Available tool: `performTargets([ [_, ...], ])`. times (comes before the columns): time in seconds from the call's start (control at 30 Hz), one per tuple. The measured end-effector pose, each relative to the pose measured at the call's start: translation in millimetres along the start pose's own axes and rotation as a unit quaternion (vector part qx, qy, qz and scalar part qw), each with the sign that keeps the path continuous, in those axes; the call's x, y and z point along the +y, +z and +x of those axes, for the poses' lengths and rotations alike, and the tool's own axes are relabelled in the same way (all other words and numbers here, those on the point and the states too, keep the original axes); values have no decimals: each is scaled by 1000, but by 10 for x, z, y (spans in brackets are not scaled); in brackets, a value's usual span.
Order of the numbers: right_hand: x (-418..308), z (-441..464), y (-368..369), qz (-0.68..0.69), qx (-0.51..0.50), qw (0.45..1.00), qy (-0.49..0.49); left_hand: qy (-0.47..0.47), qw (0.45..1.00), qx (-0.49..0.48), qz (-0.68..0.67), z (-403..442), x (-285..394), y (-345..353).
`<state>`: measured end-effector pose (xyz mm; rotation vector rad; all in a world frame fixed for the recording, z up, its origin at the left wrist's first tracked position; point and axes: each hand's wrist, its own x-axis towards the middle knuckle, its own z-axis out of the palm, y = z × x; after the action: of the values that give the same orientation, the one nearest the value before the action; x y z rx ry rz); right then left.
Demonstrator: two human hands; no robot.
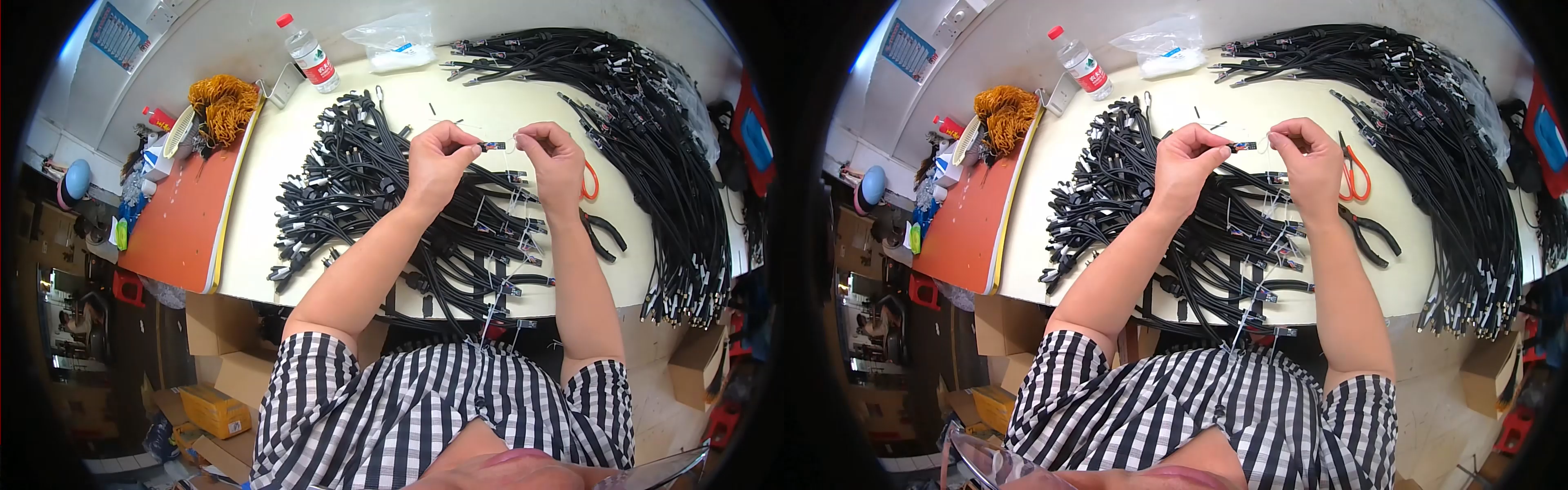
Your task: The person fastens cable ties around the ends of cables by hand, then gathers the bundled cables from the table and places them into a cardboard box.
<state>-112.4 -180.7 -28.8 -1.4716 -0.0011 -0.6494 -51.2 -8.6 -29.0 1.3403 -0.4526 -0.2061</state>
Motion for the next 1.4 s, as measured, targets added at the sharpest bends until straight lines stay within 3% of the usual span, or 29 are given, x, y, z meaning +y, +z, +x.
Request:
performTargets([
  [0.1, -39, -36, 50, -71, 4, 997, -16, 20, 1000, 16, -11, -3, 4, 40],
  [0.17, -46, -53, 73, -97, -6, 992, -76, 16, 1000, 15, -3, -4, 0, 40],
  [0.5, -34, -70, 120, -83, -30, 987, -131, 43, 996, 28, 75, -26, -2, 78],
  [0.8, -78, -105, 173, -192, -20, 955, -224, 82, 981, 51, 169, -78, 69, 151],
  [1.07, -45, -187, 246, -77, -48, 993, -72, 111, 974, 67, 185, -67, 51, 155],
  [1.4, 38, -204, 283, 21, -57, 997, 54, 194, 941, 90, 263, 6, 26, 135],
])
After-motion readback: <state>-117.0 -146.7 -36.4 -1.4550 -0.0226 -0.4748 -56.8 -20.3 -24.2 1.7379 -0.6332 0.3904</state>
